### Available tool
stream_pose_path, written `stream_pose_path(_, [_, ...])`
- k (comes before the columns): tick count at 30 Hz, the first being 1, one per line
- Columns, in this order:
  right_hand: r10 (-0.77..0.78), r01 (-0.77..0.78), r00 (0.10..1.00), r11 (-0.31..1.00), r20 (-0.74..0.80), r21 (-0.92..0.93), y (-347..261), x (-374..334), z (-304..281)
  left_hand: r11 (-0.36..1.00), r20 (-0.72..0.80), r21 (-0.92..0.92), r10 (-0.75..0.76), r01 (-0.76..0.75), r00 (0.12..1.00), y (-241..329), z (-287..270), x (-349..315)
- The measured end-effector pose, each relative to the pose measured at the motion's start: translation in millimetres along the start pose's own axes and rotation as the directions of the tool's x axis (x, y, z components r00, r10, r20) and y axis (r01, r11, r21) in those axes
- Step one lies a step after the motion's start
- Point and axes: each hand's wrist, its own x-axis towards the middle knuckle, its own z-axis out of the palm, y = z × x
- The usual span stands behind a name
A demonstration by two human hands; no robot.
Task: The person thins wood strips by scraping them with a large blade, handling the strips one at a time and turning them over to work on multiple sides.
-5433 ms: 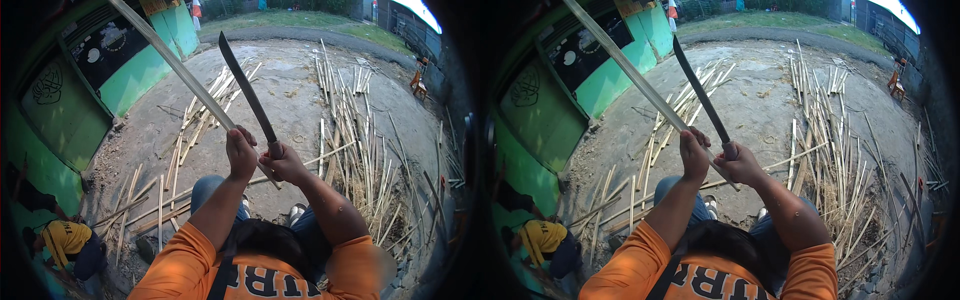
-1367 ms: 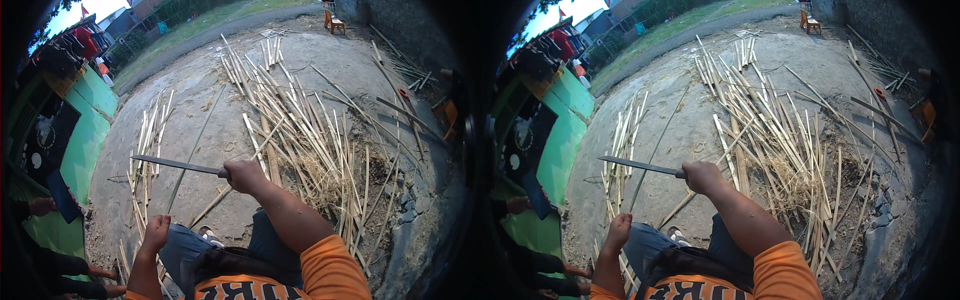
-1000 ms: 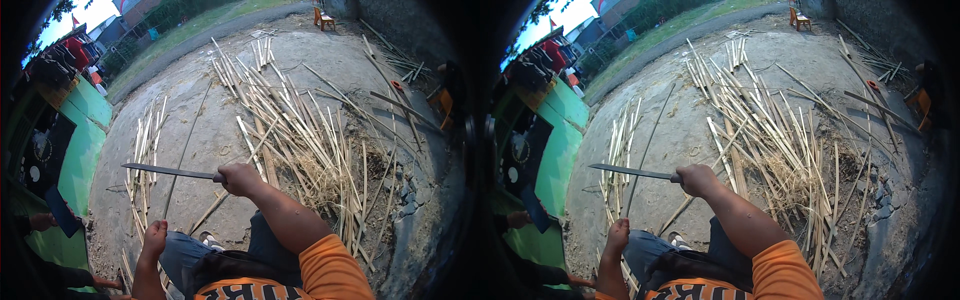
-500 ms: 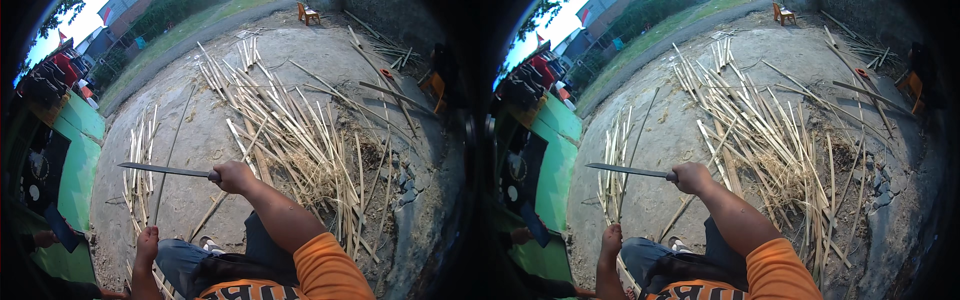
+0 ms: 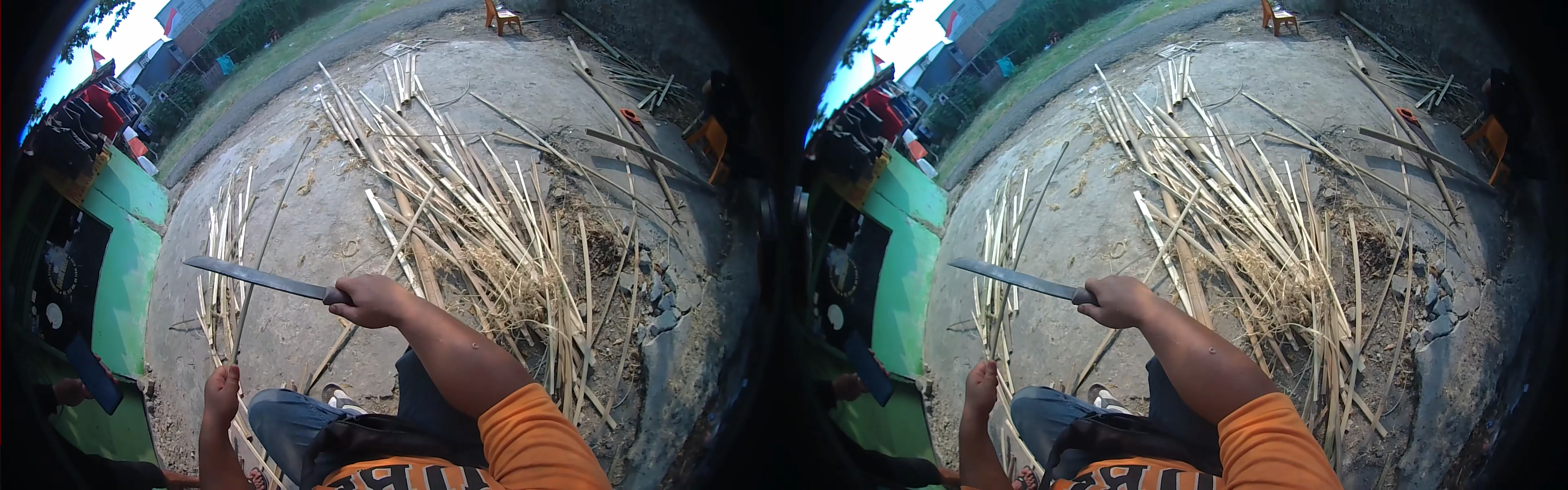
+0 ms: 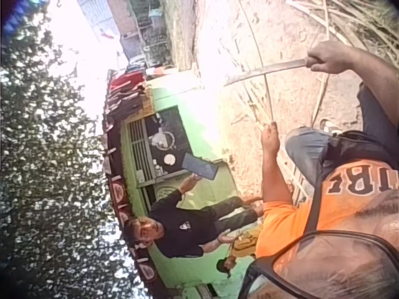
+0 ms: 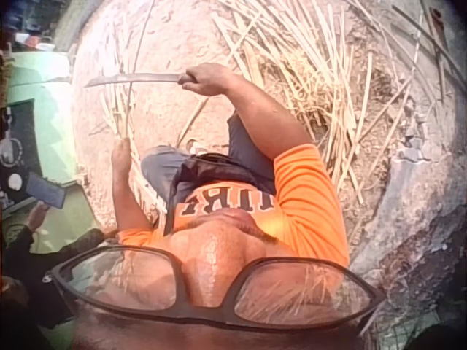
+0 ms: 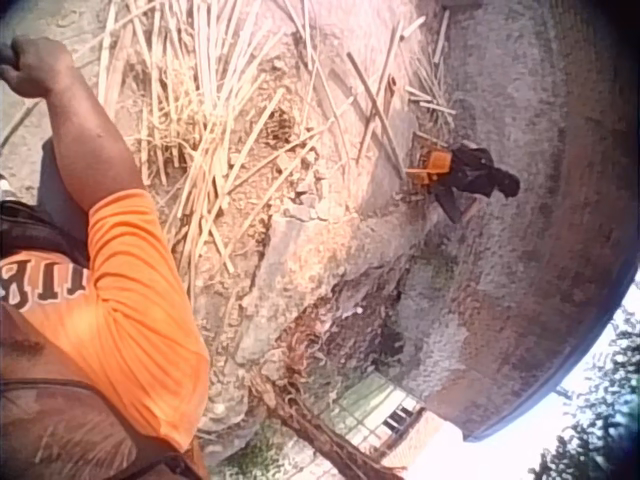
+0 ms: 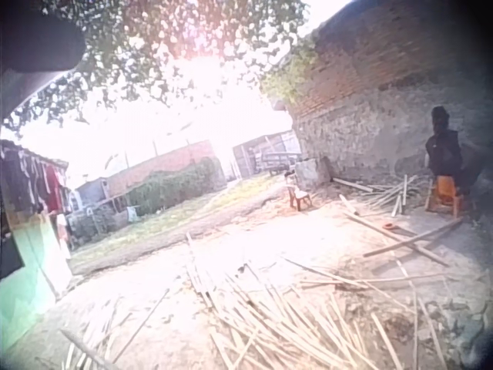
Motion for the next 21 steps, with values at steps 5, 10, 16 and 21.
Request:
stream_pose_path(5, [0.018, -0.029, 0.996, 0.99, -0.083, -0.139, -2.4, -1.2, -9.1, 0.999, -0.011, 0.048, -0.002, 0.003, 1.0, 4.2, 2.5, 4.5])
stream_pose_path(10, [-0.021, 0.007, 0.991, 0.995, -0.135, -0.101, -9.6, -6.7, -9.1, 0.995, 0.021, -0.03, -0.098, 0.099, 0.995, 6.8, -5.8, 8.9])
stream_pose_path(16, [-0.04, 0.029, 0.992, 0.995, -0.122, -0.09, -10.7, -6.7, -11.6, 0.993, 0.025, 0.116, -0.006, 0.003, 1.0, 11.0, -26.3, 12.8])
stream_pose_path(21, [-0.051, 0.047, 0.994, 0.998, -0.101, -0.044, 2.5, -1.4, -8.5, 0.993, -0.031, 0.076, 0.097, -0.095, 0.995, 25.3, 1.6, 8.3])
